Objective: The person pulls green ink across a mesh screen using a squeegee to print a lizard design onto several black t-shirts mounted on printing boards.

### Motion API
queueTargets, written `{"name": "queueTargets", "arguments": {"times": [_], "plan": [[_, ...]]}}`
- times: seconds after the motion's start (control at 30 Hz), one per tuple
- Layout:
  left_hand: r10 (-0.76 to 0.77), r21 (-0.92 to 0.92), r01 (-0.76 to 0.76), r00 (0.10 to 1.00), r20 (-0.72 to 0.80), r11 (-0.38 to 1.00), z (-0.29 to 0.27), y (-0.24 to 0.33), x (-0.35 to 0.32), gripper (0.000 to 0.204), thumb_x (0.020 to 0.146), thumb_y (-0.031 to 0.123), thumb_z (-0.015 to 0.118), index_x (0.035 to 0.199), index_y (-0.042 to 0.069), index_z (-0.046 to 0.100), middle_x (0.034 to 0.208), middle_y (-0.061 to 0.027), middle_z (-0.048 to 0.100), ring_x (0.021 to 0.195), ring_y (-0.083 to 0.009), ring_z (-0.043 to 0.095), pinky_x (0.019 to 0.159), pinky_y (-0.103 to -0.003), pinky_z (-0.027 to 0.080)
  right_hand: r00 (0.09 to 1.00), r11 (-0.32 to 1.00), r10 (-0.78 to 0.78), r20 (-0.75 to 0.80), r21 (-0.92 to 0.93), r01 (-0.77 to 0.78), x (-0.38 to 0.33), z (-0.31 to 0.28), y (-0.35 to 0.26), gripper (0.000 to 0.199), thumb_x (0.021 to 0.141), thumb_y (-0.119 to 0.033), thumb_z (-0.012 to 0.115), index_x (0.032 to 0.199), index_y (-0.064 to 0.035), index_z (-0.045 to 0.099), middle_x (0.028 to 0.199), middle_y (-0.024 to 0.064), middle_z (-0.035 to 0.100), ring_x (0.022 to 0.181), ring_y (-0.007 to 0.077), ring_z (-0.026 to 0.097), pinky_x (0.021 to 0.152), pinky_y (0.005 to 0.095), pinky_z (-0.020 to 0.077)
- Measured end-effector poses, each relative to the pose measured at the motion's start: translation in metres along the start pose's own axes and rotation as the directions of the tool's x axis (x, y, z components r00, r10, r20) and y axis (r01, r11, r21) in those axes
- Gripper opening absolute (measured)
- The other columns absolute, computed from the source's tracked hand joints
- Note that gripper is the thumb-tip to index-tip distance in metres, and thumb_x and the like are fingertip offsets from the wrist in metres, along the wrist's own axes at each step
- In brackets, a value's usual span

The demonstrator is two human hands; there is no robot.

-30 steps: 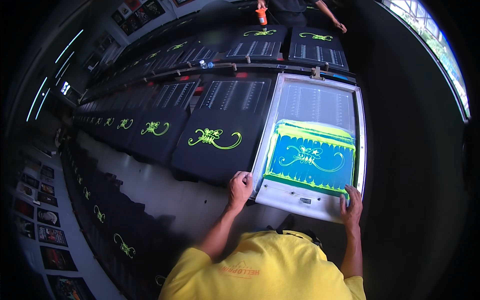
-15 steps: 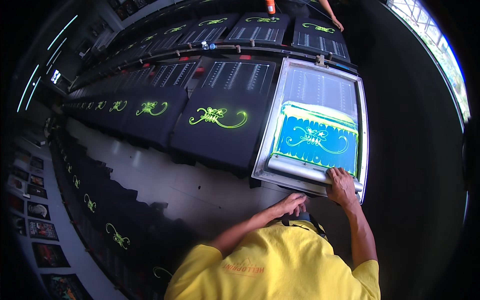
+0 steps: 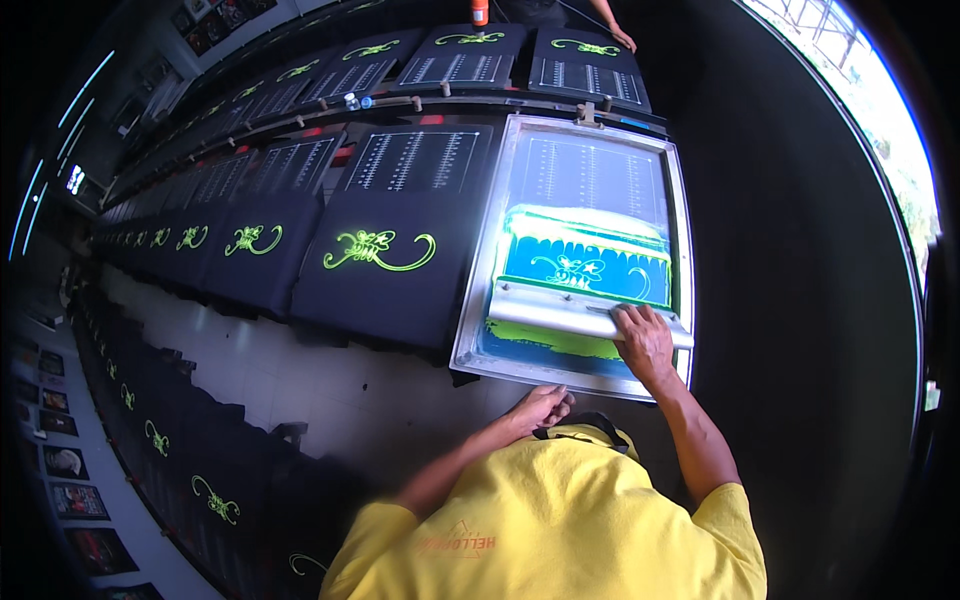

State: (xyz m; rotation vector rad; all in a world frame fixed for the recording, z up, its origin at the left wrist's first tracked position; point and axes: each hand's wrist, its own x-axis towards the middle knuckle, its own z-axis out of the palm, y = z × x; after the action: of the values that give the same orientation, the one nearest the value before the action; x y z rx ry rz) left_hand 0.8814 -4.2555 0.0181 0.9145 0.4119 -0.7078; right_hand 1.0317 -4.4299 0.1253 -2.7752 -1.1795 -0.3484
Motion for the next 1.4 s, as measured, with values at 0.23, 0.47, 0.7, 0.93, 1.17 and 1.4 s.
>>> {"name": "queueTargets", "arguments": {"times": [0.23,0.47,0.7,0.93,1.17,1.4], "plan": [[0.004,0.002,-0.004,0.998,0.056,1.0,-0.003,0.0,0.002,0.032,0.109,0.032,0.034,0.097,0.007,0.049,0.066,0.0045,0.039,0.05,-0.0061,0.032,0.048,-0.023,0.03,0.997,0.998,-0.012,-0.075,-0.062,0.008,0.07,0.036,0.061,0.03,0.077,-0.013,0.07,0.106,-0.0108,0.062,0.103,0.0043,0.063,0.099,0.0245,0.06,0.084,0.0382,0.0495],[0.004,-0.013,-0.003,0.996,0.088,1.0,-0.005,-0.004,0.005,0.033,0.109,0.033,0.034,0.095,0.008,0.049,0.064,0.0048,0.038,0.049,-0.0063,0.034,0.047,-0.022,0.029,0.999,0.998,0.033,-0.018,-0.059,-0.034,0.093,0.069,0.091,0.027,0.078,-0.014,0.07,0.103,-0.0099,0.062,0.101,0.0056,0.064,0.099,0.0263,0.061,0.085,0.038,0.0505],[0.027,-0.046,-0.022,0.995,0.096,0.999,-0.013,-0.014,0.012,0.035,0.109,0.036,0.036,0.093,0.008,0.048,0.063,0.0048,0.037,0.047,-0.0059,0.032,0.046,-0.022,0.029,0.995,0.991,0.075,0.072,0.108,-0.083,0.129,0.039,0.095,0.014,0.075,-0.017,0.066,0.087,-0.0112,0.07,0.081,0.0101,0.07,0.075,0.0311,0.069,0.069,0.0438,0.0556],[-0.037,-0.099,0.043,0.997,0.068,0.994,-0.004,-0.003,0.005,0.035,0.108,0.037,0.037,0.09,0.009,0.047,0.063,0.0055,0.036,0.047,-0.0049,0.03,0.043,-0.021,0.026,0.75,0.75,0.02,0.661,0.487,-0.448,0.19,0.038,0.173,0.053,0.058,-0.023,0.077,0.105,0.0016,0.073,0.095,0.0155,0.073,0.083,0.0266,0.068,0.077,0.0373,0.0544],[-0.031,-0.173,0.043,0.997,0.069,0.984,-0.009,-0.012,0.01,0.032,0.108,0.035,0.039,0.092,0.009,0.049,0.063,0.0049,0.038,0.046,-0.0045,0.029,0.041,-0.02,0.026,0.766,0.807,-0.037,0.642,0.471,-0.356,0.125,0.018,0.115,0.056,0.057,-0.017,0.082,0.11,-0.0013,0.073,0.102,0.0168,0.074,0.089,0.0282,0.07,0.087,0.0392,0.0539],[-0.036,-0.156,0.046,0.997,0.063,0.987,-0.003,-0.005,0.002,0.033,0.108,0.036,0.039,0.092,0.008,0.049,0.063,0.005,0.038,0.046,-0.004,0.029,0.042,-0.019,0.025,0.972,0.991,0.013,0.233,0.127,-0.044,0.012,-0.008,0.014,0.034,0.065,-0.01,0.076,0.095,-0.0078,0.061,0.089,0.0084,0.063,0.083,0.0282,0.064,0.072,0.0412,0.0544]]}}
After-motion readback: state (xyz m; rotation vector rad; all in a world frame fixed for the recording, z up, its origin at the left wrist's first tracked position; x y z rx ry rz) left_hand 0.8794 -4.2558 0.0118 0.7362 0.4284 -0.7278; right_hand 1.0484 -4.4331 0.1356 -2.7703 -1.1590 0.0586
